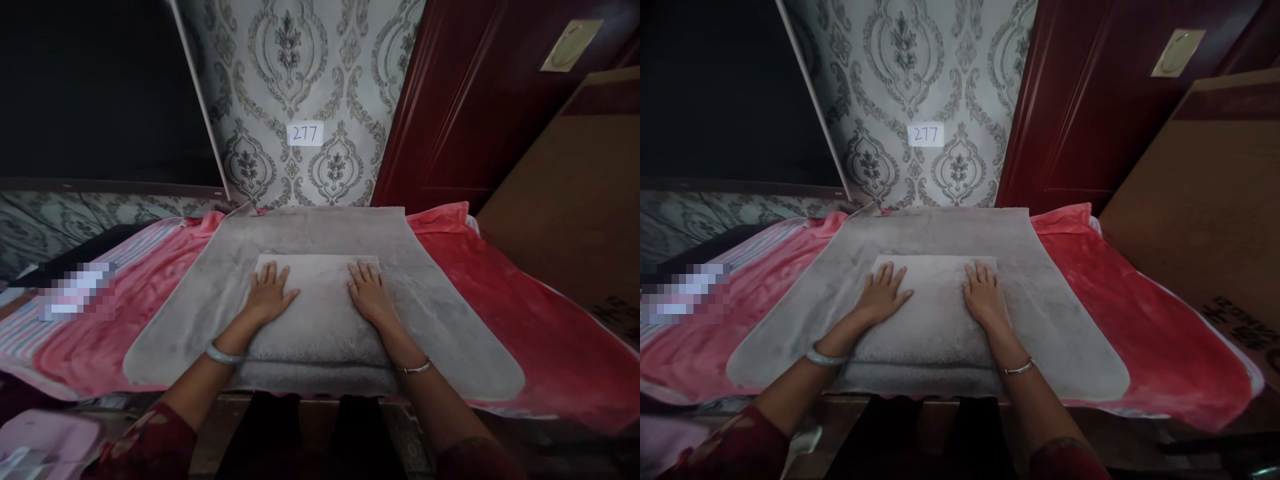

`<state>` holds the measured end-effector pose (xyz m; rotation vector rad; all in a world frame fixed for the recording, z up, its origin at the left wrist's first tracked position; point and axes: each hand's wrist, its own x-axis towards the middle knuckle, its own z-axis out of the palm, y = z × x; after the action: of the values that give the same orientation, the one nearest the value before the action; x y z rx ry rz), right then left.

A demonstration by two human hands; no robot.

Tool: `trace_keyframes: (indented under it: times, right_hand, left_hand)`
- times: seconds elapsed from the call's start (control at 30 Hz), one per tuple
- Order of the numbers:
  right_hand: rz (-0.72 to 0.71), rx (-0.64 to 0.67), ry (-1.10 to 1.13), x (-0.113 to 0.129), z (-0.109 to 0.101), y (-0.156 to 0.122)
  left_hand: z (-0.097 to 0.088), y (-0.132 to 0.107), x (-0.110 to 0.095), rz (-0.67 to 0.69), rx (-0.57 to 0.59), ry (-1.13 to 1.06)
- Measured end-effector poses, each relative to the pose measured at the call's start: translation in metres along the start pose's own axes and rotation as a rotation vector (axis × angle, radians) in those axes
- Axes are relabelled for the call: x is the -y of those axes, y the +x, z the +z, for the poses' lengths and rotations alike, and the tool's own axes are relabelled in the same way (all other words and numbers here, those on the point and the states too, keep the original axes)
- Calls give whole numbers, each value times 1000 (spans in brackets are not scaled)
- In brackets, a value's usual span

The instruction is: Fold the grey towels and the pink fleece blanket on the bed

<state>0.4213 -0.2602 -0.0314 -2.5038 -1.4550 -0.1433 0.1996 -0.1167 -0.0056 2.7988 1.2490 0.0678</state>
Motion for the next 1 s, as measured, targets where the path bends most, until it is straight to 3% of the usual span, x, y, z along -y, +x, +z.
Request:
trace_keyframes:
  times: [0.13,0.23,0.33,0.43,0.53,0.6,0.77,0.9,1.0]
  right_hand:
    - [-1,-3,-4,0,1,-2]
    - [5,21,5,0,-3,2]
    - [52,84,39,2,-16,16]
    - [67,34,75,6,-28,36]
    - [36,-56,58,8,-23,47]
    - [14,-62,11,6,-11,48]
    - [-8,-53,-29,-3,15,42]
    - [-18,-71,32,-13,24,43]
    - [-28,-94,52,-23,34,47]
  left_hand:
    - [-2,-4,43,-141,-8,-20]
    - [-11,-2,53,-217,-56,20]
    - [-28,11,34,-180,-102,24]
    - [-39,32,-9,43,-69,-11]
    - [-30,55,-50,195,-41,-45]
    - [-13,64,-65,257,-40,-47]
    - [21,65,-66,292,-169,-64]
    - [19,61,-65,270,-170,-64]
    - [12,59,-51,223,-130,-53]
